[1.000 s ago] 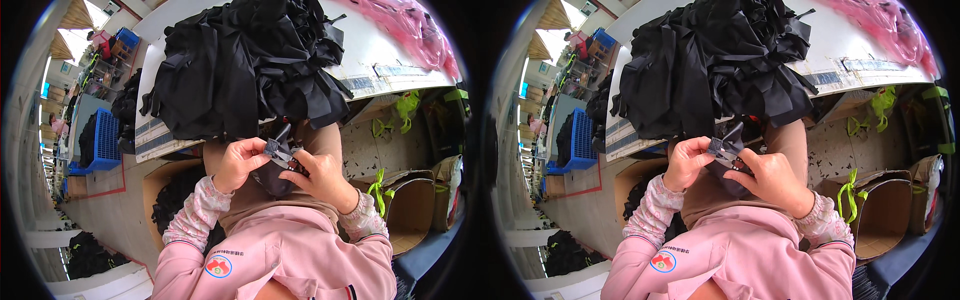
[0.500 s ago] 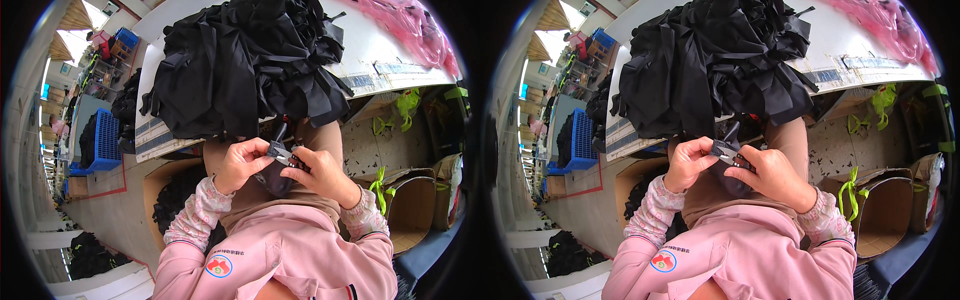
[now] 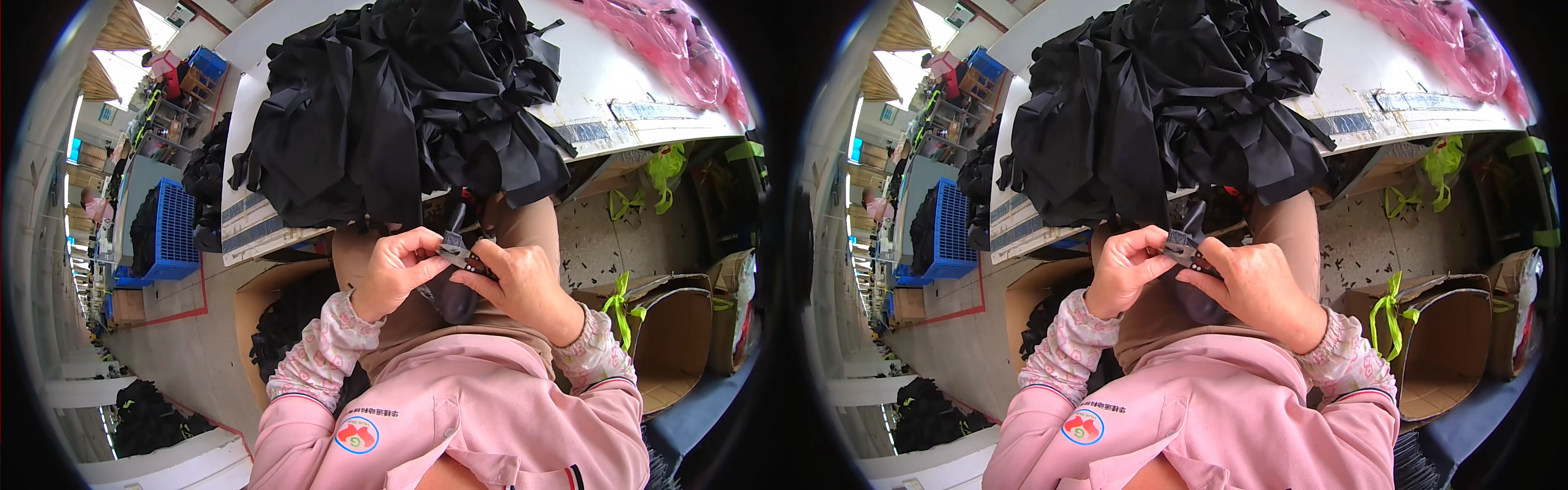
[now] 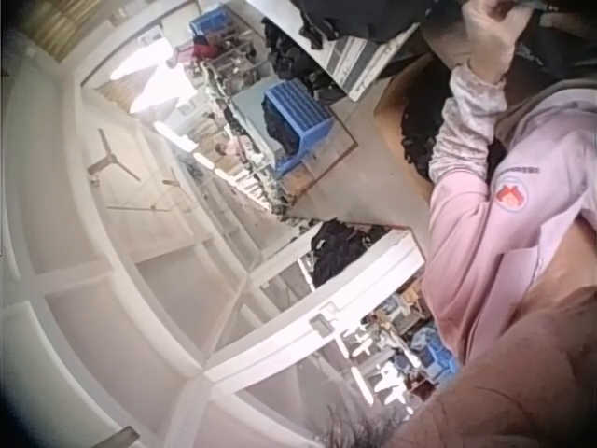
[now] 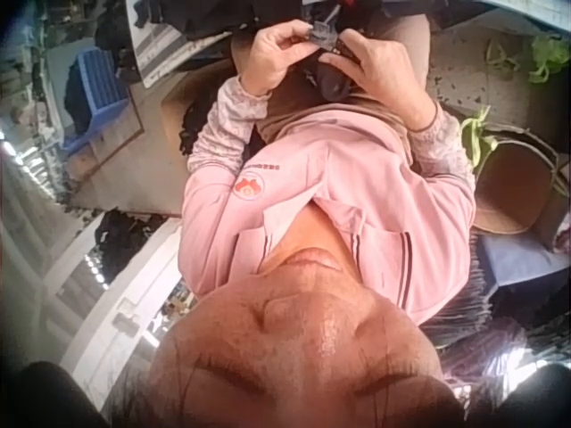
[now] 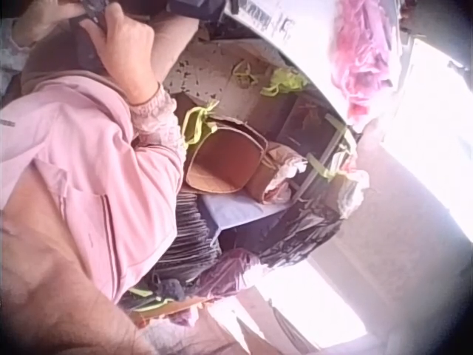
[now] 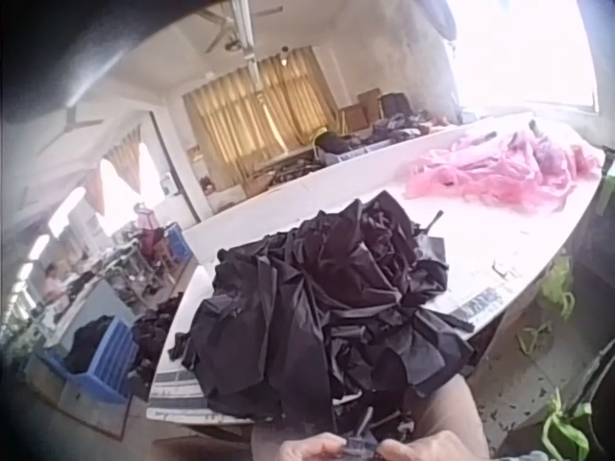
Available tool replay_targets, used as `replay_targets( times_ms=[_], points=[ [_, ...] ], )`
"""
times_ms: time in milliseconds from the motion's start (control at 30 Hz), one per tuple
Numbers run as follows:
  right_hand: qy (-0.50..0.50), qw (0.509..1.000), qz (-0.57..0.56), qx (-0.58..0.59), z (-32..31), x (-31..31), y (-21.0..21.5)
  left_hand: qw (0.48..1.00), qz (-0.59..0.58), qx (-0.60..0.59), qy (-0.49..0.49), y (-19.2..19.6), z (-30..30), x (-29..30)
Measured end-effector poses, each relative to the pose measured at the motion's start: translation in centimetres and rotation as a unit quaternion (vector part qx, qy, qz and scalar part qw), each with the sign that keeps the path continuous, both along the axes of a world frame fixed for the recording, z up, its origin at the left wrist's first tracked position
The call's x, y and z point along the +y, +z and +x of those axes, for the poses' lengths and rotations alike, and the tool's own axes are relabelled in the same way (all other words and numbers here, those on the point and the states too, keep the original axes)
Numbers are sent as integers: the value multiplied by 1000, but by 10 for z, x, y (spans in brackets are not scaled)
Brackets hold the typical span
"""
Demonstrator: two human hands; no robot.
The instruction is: Trim excess threads and material from black fabric components using hand snips.
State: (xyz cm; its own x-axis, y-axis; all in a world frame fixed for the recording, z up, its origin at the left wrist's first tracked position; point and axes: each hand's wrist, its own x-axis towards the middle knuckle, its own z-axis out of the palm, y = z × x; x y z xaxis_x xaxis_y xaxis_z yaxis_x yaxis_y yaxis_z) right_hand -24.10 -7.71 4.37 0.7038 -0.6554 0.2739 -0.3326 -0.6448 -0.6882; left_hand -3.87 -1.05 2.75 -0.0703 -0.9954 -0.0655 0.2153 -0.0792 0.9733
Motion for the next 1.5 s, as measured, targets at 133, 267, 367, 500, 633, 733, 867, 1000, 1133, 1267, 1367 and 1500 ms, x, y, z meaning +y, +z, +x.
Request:
replay_targets(
  times_ms=[133,267,367,500,633,733,867,1000,1133,1267,1367,1500],
  points=[
    [2,1000,-16,17,-2,0,-2,1000,5,-26,10,-4,3,0],
    [-11,1000,18,-20,-2,-2,-3,997,-13,-73,23,1,7,-1],
    [-31,997,50,-45,-8,-7,-6,984,-39,-170,29,8,24,7],
    [-66,997,43,8,-21,-19,-23,850,-20,-513,-118,-18,114,53],
    [-83,992,90,15,-25,-24,-36,590,342,-597,-423,-87,208,169],
    [-78,993,82,32,-22,-27,-55,534,385,-473,-586,-66,173,189],
    [-65,995,78,25,-5,-24,-57,831,135,-478,-252,-29,170,117],
    [-40,995,90,9,16,-13,-56,878,2,-427,216,-25,161,0],
    [7,994,106,15,15,0,-63,776,-67,-524,345,-36,177,-93],
    [0,994,111,21,-1,7,-70,741,-90,-589,311,-26,196,-126],
    [-22,992,125,6,-12,3,-79,837,-123,-391,362,13,216,-118],
    [-52,983,178,-12,-14,-5,-74,923,-254,-8,287,96,191,-68]
  ],
)
